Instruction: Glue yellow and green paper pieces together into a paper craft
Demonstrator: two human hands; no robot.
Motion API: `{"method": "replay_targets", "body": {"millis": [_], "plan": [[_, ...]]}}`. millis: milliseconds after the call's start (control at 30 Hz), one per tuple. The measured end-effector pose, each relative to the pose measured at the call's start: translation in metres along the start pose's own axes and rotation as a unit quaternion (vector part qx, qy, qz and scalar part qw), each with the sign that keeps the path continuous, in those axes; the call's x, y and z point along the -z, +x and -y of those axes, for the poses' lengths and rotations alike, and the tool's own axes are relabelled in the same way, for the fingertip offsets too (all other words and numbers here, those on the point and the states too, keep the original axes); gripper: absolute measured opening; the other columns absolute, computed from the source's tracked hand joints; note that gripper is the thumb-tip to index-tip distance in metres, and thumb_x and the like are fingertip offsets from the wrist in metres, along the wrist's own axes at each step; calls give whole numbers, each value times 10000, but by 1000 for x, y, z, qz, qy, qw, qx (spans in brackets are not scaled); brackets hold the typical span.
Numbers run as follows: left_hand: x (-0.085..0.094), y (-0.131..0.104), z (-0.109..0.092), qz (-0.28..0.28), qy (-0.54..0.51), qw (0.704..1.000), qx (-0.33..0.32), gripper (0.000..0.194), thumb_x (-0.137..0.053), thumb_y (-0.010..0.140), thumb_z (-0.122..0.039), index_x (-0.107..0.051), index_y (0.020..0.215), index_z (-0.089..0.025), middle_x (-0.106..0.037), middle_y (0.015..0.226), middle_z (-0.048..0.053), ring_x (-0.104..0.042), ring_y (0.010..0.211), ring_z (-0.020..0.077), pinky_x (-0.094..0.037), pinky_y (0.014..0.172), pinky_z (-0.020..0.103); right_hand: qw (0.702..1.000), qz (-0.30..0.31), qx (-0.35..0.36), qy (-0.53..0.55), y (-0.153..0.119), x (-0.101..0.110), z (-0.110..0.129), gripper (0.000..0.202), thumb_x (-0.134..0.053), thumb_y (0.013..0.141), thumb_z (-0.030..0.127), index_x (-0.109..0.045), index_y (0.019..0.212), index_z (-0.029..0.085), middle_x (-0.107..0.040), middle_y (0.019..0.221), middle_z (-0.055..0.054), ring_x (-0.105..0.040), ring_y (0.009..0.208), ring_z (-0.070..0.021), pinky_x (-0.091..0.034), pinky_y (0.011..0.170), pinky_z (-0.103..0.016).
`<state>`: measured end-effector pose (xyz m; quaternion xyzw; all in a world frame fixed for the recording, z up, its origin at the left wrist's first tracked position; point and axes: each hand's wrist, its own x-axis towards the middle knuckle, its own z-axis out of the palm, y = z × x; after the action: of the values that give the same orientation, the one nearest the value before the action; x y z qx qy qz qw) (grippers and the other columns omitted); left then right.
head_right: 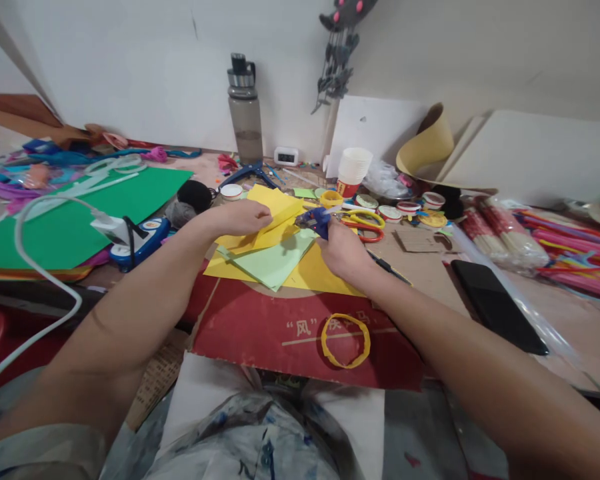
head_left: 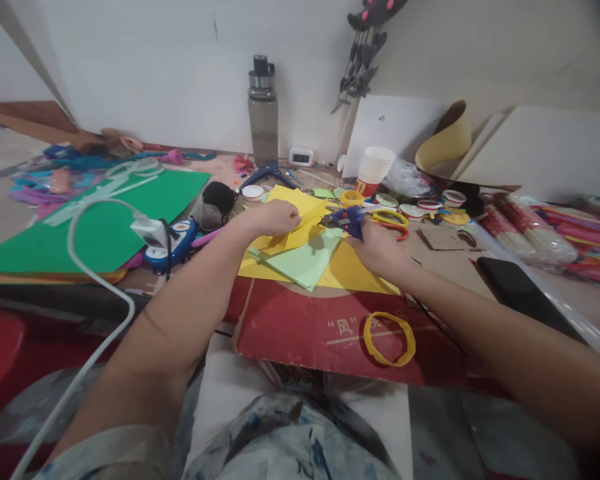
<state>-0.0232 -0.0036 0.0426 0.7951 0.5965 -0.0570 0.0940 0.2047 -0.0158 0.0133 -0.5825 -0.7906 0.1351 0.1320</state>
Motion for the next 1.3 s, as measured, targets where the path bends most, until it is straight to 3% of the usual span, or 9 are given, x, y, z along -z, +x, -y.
{"method": "replay_targets", "body": {"millis": [133, 367, 567, 867, 1067, 1167, 1300], "plan": [[0, 0, 0, -2, 0, 1000, -2, 438, -337, 903, -345, -707, 1027, -145, -711, 1085, 134, -631, 912, 231, -440, 783, 306, 1000, -20, 1, 18, 10, -9, 8, 336, -529, 904, 219, -559, 1218, 106, -681, 1181, -203, -647, 1076, -316, -468, 857, -357], [-4, 3, 4, -11, -5, 1000, -17, 433, -344, 903, -365, -710, 989, -152, -721, 1050, 132, -633, 896, 223, -440, 773, 297, 997, 26, 71, 27, -12, -17, 17, 288, -539, 912, 277, -583, 1153, 125, -702, 1111, -186, -662, 994, -285, -474, 816, -334], [-5, 3, 4, -11, -13, 1000, -11, 422, -361, 891, -359, -710, 997, -147, -714, 1070, 144, -628, 915, 242, -446, 781, 320, 1000, -17, -14, -10, -7, -3, -4, 302, -545, 901, 258, -581, 1165, 117, -699, 1110, -208, -669, 993, -311, -465, 786, -336], [-5, 3, 4, -7, -8, 1000, -9, 432, -362, 908, -365, -711, 1040, -146, -713, 1095, 130, -635, 948, 228, -450, 812, 305, 1000, -17, 3, -17, -5, -6, 3, 284, -537, 902, 261, -582, 1145, 122, -700, 1097, -204, -662, 1013, -334, -467, 800, -367], [-3, 3, 4, 1, -25, 1000, 2, 551, -305, 955, -473, -717, 1087, -132, -701, 1168, 144, -634, 1021, 243, -442, 885, 314, 998, -41, 8, 38, 12, -13, -9, 307, -539, 886, 234, -576, 1169, 120, -689, 1137, -205, -647, 1041, -334, -467, 842, -390], [-5, 5, 6, 7, -26, 1000, -7, 522, -287, 974, -404, -714, 1108, -133, -696, 1194, 125, -630, 1049, 228, -439, 913, 307, 995, -56, -2, 85, 3, -8, -15, 302, -576, 866, 279, -588, 1139, 150, -701, 1058, -157, -648, 954, -303, -469, 802, -378], [-10, 6, 10, -13, -7, 1000, 0, 393, -446, 918, -349, -673, 1180, -164, -675, 1253, 94, -610, 1111, 222, -445, 921, 295, 977, -59, -45, 198, -17, 7, -21, 267, -648, 793, 324, -606, 1012, 177, -691, 895, -71, -607, 751, -217, -465, 687, -331]]}}
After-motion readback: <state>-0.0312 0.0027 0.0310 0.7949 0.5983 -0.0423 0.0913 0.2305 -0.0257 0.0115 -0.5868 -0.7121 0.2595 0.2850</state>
